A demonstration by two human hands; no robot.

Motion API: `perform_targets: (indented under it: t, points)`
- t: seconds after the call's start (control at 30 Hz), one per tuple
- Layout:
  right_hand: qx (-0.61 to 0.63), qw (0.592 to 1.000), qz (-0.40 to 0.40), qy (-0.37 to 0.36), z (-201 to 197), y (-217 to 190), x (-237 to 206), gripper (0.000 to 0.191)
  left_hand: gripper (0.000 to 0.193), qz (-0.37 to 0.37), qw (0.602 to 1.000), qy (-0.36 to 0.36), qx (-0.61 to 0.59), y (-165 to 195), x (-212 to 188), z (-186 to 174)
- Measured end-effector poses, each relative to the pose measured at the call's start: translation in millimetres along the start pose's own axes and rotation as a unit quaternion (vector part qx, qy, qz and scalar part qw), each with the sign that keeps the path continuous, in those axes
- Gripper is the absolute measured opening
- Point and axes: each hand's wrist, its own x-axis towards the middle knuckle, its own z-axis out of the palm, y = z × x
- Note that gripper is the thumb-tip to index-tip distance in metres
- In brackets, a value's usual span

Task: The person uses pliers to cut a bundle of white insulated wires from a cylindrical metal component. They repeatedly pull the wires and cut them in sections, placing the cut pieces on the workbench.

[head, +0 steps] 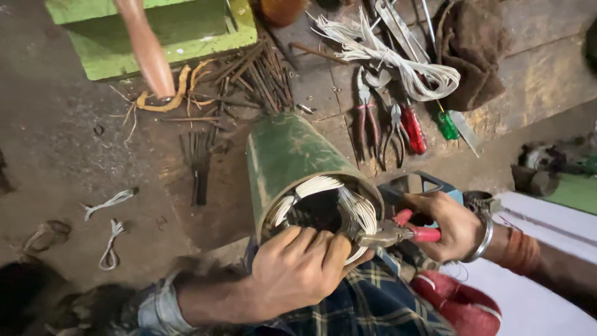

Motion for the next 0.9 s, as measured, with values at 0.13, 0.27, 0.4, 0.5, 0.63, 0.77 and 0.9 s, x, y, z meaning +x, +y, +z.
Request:
perform_targets:
  t: [0.13,0.27,0.4,0.5,0.63,0.77,0.9]
  points:
    - [0.034,0.992,-0.091,0.085,10,5,1,0.062,0.025,0.019,1.000,0.004,0.002,-6,-5,1]
    - [0.044,0.961,-0.140,0.233,40,14,32,0.045,0.019,0.046,0.998,0.031,-0.003,-6,-6,7]
    - [0.014,0.928,-0.234,0.288,44,18,52,0.072,0.019,0.034,0.999,0.006,0.026,4,-4,12]
    - [0.024,0.938,-0.231,0.259,36,8,40,0.049,0.029,0.045,0.999,-0.002,0.014,9,-4,14]
    - [-0.015,0.940,-0.256,0.227,14,-42,18,0.038,0.045,-0.009,0.997,0.076,0.000,9,-12,18]
    - [0.046,0.980,-0.191,0.023,-11,-88,-8,0.036,0.049,-0.057,0.989,0.131,0.040,13,-20,22]
    - [0.344,0.903,-0.219,-0.136,-18,-97,-14,0.065,0.037,-0.074,0.979,0.187,0.029,15,-22,19]
